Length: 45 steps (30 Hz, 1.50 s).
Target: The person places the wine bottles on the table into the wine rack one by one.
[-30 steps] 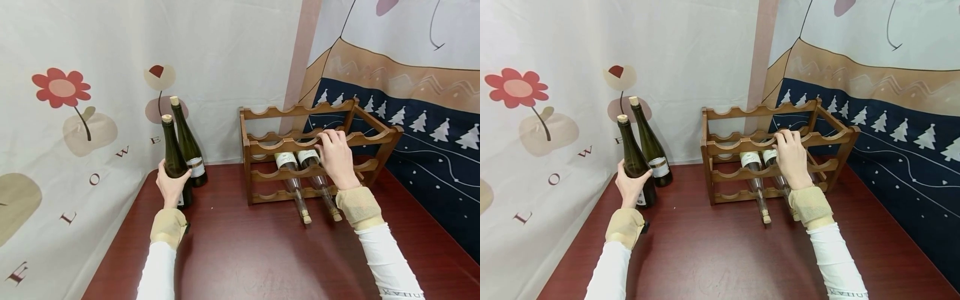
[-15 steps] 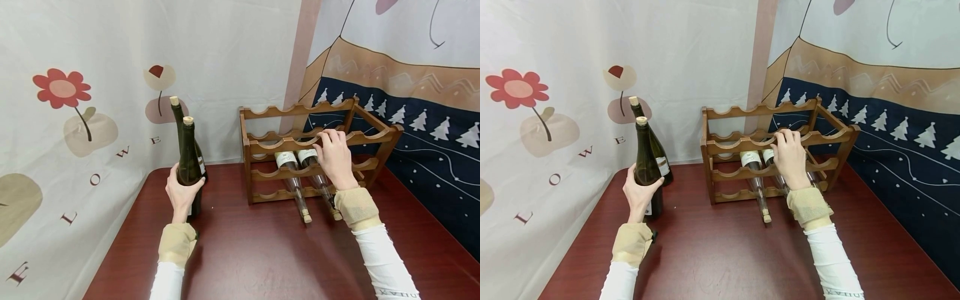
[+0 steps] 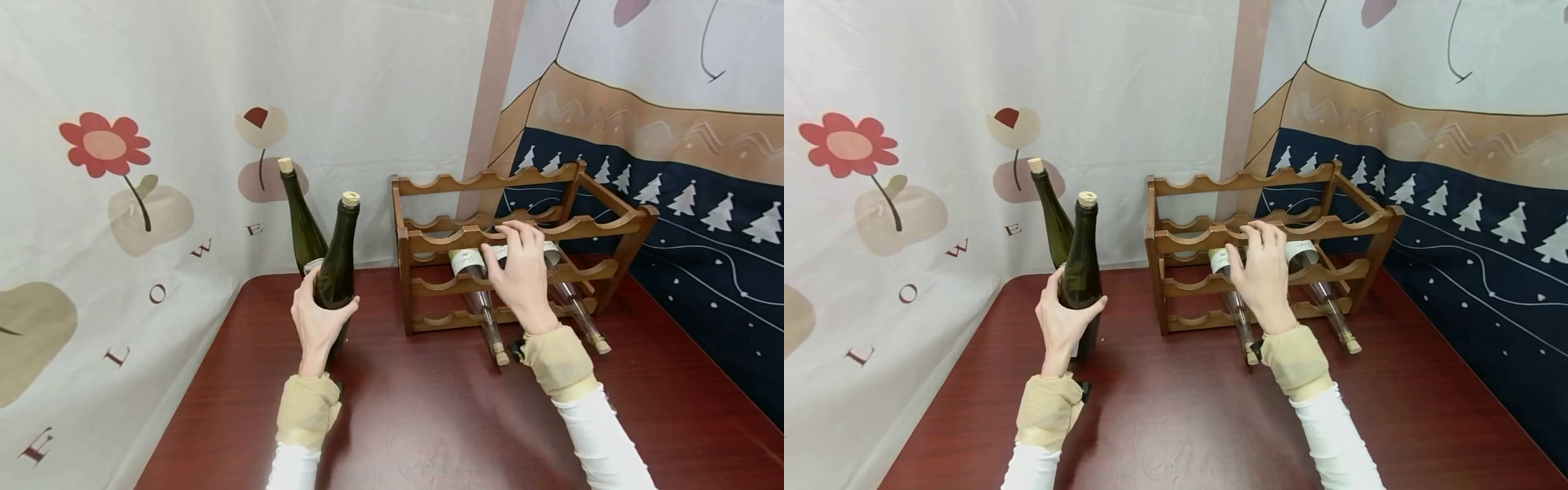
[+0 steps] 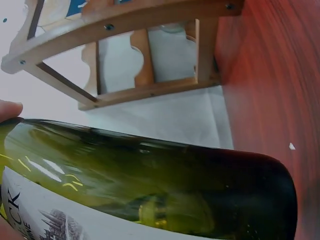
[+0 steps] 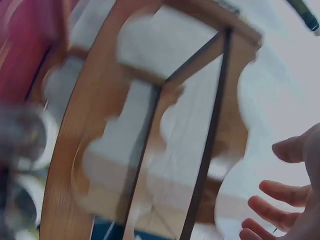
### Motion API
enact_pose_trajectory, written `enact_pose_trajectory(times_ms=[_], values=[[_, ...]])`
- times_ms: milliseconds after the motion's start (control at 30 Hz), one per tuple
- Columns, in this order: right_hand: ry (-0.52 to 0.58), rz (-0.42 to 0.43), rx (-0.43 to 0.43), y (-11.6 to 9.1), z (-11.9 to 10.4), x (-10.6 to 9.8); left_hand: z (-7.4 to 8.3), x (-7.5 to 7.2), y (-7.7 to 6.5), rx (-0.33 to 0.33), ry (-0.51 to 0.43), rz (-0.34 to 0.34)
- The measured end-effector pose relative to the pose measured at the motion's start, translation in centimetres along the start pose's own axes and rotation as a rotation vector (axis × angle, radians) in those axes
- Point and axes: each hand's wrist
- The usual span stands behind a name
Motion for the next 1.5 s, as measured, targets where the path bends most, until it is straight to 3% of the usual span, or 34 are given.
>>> enact_pose_trajectory(times_ms=[233,600,1000,1133,1233,1367,1500], values=[[0.221,-0.083,0.138,-1.0,-3.0,0.5,1.4,0.3,-1.1,0.065,-0.026,-0.029],[0.469,-0.193,0.356,-1.7,-6.1,1.4,3.4,1.0,-2.5,0.21,-0.024,-0.114],[0.647,-0.244,0.467,-2.1,-7.8,1.2,5.6,1.6,-4.4,0.297,-0.008,-0.181],[0.757,-0.222,0.517,-2.3,-8.2,1.1,6.1,1.7,-4.9,0.298,0.007,-0.2],[0.908,-0.173,0.561,-2.6,-8.6,1.2,6.4,1.9,-5.3,0.327,0.018,-0.195],[1.089,-0.056,0.599,-2.8,-9.2,1.5,6.6,2.1,-5.8,0.372,0.039,-0.18],[1.167,0.07,0.607,-3.0,-9.6,1.9,6.9,2.1,-6.1,0.397,0.063,-0.181]])
Point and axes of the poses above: each hand's wrist, its own y-axis towards the middle knuckle, its own x-axis out of the palm, z = x × y, and after that the axes turned 12 degrees about z, right-handed
